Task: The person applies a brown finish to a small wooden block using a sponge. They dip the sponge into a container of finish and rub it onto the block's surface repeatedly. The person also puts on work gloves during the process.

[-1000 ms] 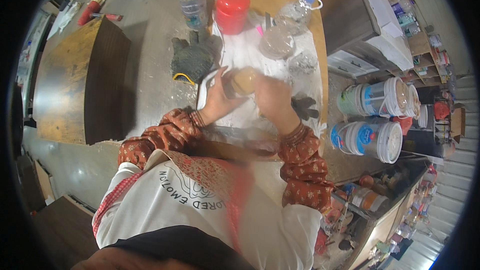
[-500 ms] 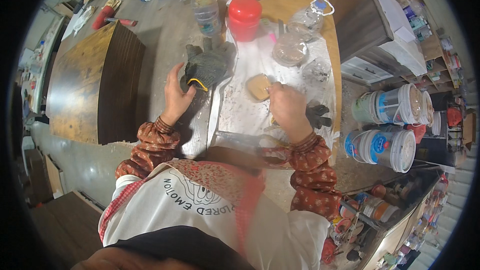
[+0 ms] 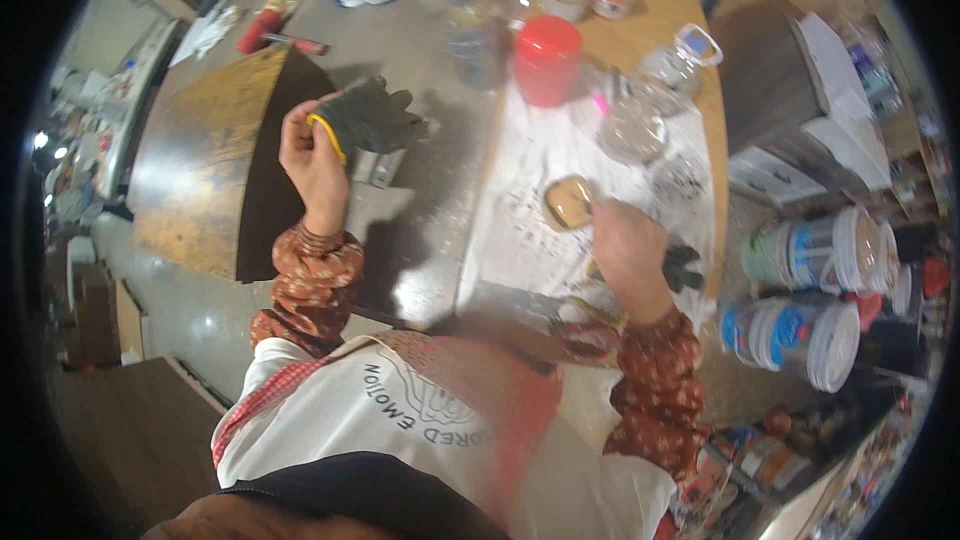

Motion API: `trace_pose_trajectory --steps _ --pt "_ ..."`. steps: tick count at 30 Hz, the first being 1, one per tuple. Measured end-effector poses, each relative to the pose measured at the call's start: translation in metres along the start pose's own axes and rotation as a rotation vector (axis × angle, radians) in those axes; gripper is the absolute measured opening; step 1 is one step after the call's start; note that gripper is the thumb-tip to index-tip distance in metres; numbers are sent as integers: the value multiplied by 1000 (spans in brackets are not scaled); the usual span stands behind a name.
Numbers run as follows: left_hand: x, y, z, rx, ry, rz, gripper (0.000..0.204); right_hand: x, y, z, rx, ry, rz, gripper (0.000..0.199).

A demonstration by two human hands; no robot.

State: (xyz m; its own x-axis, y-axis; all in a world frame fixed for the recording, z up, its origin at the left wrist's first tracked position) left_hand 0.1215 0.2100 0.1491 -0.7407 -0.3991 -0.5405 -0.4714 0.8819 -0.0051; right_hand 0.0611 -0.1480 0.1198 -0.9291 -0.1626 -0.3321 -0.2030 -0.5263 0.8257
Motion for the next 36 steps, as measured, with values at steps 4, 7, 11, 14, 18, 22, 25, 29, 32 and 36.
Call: trace_pose_trajectory --steps 4,7,11,14,18,22,25,29,32,36 --pt "3 -2 -16 -86 -25 107 20 -4 22 15 -3 43 -61 20" --pt "1 6 0 -17 109 72 15 -5 28 17 -18 15 -67 22" --pt "7 6 3 14 53 81 22 -4 22 12 -95 -4 -65 22" --pt "22 11 19 -17 149 88 22 -5 11 3 -126 -23 -47 21" --pt "41 23 50 -62 297 125 23 -7 -11 0 -32 45 64 15" --pt "42 33 72 -72 337 133 24 -12 -22 2 -10 124 118 12" --pt "32 39 74 -52 299 72 20 -18 -10 4 61 149 17 16" --pt "19 34 65 -46 184 5 15 -21 -20 10 36 182 179 13" --pt "15 23 62 -134 162 34 10 -24 -12 7 -66 150 123 10" --pt "5 24 46 -73 76 6 9 -24 -5 3 -77 82 88 10"
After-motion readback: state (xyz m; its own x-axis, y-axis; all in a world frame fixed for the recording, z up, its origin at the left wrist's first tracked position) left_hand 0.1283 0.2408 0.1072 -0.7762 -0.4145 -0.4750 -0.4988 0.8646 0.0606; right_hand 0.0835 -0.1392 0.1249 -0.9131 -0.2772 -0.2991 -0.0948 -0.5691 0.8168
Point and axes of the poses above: each hand's wrist, its own x-axis away from the middle knuckle, its own y-axis out of the back of the hand, z = x × y, the point moved 9 cm from there along -x, towards the middle knuckle, and after that the axes turned 9 degrees about -x, right-handed, at the moved point
